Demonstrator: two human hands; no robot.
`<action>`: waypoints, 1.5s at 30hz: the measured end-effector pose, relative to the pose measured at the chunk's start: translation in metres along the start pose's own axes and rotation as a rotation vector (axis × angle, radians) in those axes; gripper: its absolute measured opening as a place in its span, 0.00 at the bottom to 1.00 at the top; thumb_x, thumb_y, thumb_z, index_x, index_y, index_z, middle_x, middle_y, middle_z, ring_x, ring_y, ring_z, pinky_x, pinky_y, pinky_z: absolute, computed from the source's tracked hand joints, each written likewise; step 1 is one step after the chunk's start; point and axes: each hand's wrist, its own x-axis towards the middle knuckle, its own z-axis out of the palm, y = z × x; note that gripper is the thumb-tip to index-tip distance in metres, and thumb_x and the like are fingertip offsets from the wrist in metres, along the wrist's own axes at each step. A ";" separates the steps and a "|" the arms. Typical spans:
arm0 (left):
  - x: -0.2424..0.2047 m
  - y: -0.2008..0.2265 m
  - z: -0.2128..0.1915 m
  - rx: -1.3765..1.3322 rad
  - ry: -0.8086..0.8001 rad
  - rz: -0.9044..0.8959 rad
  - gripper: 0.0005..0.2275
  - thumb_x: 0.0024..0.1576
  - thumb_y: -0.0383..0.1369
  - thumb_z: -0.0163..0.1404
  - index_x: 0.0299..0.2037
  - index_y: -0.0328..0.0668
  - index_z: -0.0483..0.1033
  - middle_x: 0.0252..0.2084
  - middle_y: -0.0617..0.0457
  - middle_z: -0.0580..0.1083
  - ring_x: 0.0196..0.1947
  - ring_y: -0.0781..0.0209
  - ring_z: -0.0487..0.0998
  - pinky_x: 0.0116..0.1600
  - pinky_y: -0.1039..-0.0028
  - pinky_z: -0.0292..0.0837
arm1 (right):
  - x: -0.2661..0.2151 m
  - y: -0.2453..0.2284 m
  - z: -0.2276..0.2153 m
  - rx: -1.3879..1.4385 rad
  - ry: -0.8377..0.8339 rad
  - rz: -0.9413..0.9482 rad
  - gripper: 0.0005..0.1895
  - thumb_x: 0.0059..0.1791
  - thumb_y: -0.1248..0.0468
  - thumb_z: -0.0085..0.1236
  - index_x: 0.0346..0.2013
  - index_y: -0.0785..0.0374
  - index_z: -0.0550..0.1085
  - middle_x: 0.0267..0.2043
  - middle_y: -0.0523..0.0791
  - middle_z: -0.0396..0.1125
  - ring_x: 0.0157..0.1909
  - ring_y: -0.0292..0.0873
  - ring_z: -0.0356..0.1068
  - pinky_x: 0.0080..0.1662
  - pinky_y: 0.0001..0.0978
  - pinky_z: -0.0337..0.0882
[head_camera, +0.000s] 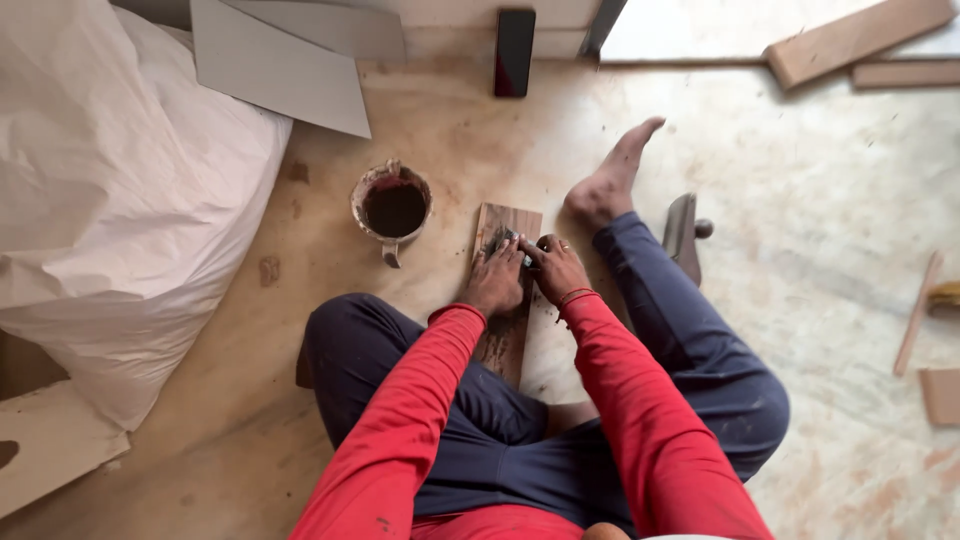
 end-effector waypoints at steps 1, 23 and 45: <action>0.001 -0.006 0.005 -0.007 0.013 0.023 0.33 0.53 0.30 0.42 0.73 0.38 0.51 0.80 0.48 0.43 0.80 0.53 0.41 0.79 0.54 0.36 | 0.000 0.002 0.003 -0.009 -0.030 0.007 0.30 0.48 0.62 0.59 0.66 0.47 0.69 0.54 0.53 0.66 0.54 0.57 0.66 0.54 0.47 0.69; -0.104 0.005 0.046 0.114 -0.062 0.105 0.45 0.48 0.38 0.54 0.74 0.28 0.40 0.79 0.38 0.38 0.78 0.46 0.37 0.74 0.44 0.37 | -0.094 -0.010 0.072 -0.104 -0.072 -0.150 0.38 0.49 0.71 0.49 0.75 0.56 0.56 0.59 0.61 0.61 0.58 0.62 0.65 0.58 0.50 0.68; -0.030 0.007 0.048 0.067 0.009 -0.030 0.49 0.48 0.46 0.58 0.75 0.33 0.42 0.80 0.43 0.38 0.80 0.51 0.36 0.77 0.40 0.36 | -0.031 0.008 0.041 -0.155 -0.054 -0.174 0.38 0.46 0.72 0.52 0.72 0.54 0.60 0.58 0.59 0.63 0.57 0.62 0.67 0.53 0.49 0.71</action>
